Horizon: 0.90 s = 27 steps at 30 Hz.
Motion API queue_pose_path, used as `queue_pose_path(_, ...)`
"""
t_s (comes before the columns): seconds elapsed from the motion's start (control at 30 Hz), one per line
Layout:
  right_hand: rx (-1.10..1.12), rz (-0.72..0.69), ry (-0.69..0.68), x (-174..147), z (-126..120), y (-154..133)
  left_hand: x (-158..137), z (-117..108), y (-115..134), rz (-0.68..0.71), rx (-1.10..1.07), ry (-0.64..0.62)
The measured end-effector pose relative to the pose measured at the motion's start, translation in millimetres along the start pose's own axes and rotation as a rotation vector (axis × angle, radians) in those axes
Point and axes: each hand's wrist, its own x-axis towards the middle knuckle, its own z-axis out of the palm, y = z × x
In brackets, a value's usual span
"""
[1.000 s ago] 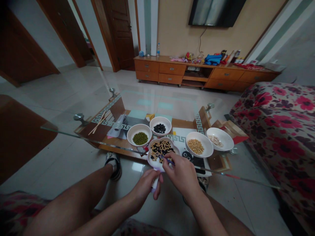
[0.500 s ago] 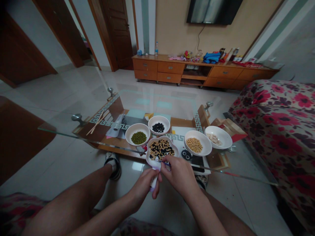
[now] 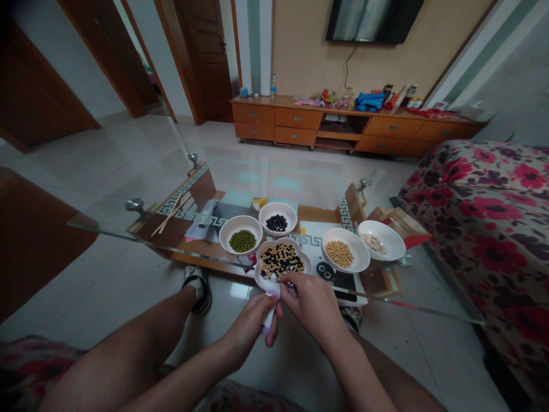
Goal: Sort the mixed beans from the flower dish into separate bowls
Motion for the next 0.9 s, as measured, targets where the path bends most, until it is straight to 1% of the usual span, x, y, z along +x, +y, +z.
queue_pose_path(0.13,0.019,0.005,-0.021,0.0,-1.1,0.3,-1.7,0.8,1.4,-0.003,0.007,-0.003)
queue_pose_path(0.37,0.054,0.007,-0.008,0.6,-1.1,1.3,-1.6,0.9,2.5,-0.012,0.024,0.015)
queue_pose_path(0.5,0.04,0.018,-0.016,1.1,-1.4,1.2,-0.7,0.7,2.3,-0.028,0.02,0.015)
queue_pose_path(0.7,0.03,-0.001,-0.018,1.4,-1.4,1.4,-2.4,1.3,3.1,-0.031,0.029,0.04)
queue_pose_path(0.9,0.042,0.02,-0.005,1.8,-4.2,3.3,-2.8,1.4,4.5,-0.025,0.03,0.027)
